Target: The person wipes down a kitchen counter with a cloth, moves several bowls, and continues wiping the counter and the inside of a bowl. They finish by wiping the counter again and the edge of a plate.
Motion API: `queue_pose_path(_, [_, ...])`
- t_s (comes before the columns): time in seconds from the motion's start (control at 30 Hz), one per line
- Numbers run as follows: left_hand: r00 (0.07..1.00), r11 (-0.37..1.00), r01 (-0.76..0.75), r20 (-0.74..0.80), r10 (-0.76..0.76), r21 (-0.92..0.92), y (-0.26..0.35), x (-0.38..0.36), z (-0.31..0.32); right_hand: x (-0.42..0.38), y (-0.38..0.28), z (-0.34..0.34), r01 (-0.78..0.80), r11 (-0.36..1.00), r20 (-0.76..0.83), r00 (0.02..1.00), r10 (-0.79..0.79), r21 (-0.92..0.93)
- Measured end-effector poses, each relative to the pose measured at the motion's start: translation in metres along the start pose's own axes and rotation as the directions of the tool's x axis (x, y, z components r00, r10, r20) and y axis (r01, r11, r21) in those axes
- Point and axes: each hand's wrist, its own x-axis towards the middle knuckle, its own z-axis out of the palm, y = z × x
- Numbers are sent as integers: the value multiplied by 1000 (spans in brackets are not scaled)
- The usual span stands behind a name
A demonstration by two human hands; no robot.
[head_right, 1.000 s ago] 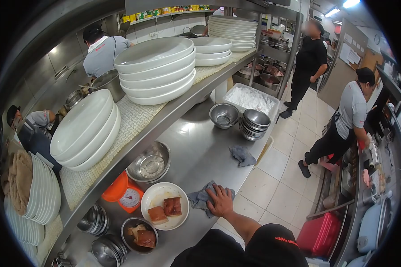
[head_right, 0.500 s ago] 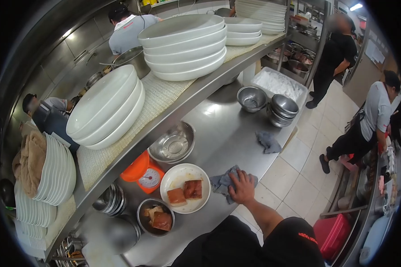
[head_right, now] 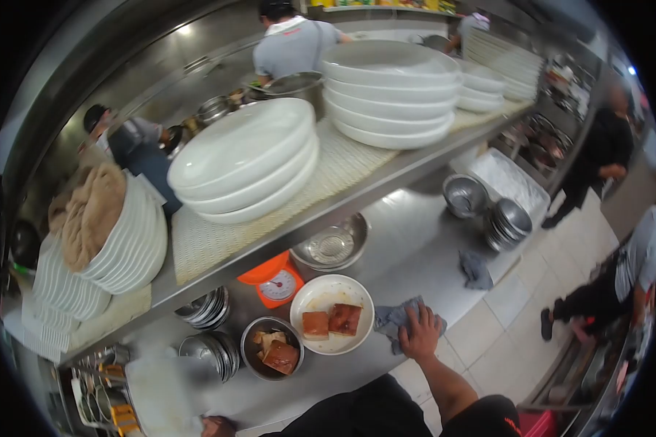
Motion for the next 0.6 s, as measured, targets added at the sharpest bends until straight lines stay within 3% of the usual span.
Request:
queue_pose_path(0.13, [986, 985, 167, 32, -165, -45, 4, 16, 25, 1, -2, 2, -7, 1000, 8, 1000, 7, -4])
queue_pose_path(0.17, [833, 672, 386, -75, -549, -631, 4, 19, 31, 0, 0, 3, -22, 1000, 17, 1000, 22, -10])
queue_pose_path(0.2, [545, 73, 268, 88, -834, -961, 4, 27, 38, -1, 0, 4, -28, 1000, 26, 999, 29, -10])
queue_pose_path(0.23, [541, 59, 278, 106, -834, -959, 3, 37, 46, -1, 0, 5, -11, 1000, 27, 1000, 11, -13])
queue_pose_path(0.3, [517, 248, 326, -47, -855, -912, 1, 84, 84, 0, -2, 4, -42, 998, 56, 997, 44, -36])
queue_pose_path(0.33, [552, 371, 380, -115, -826, -847, -3, 106, 102, 0, -3, 3, -55, 998, 77, 995, 57, -29])
queue_pose_path(0.37, [551, 363, 385, -104, -828, -849, -1, 96, 99, -1, -1, 5, -44, 999, 77, 996, 47, -30])
queue_pose_path(0.43, [680, 625, 385, -248, -690, -679, 2, 74, 84, -2, 2, 10, -45, 998, 49, 998, 47, -34])
queue_pose_path(0.57, [700, 588, 432, -157, -697, -684, 3, 78, 78, -2, 0, 8, -38, 999, 52, 998, 39, -26])
queue_pose_path(0.6, [641, 495, 432, -130, -757, -754, 0, 103, 95, -2, 0, 8, -47, 998, 67, 997, 49, -36])
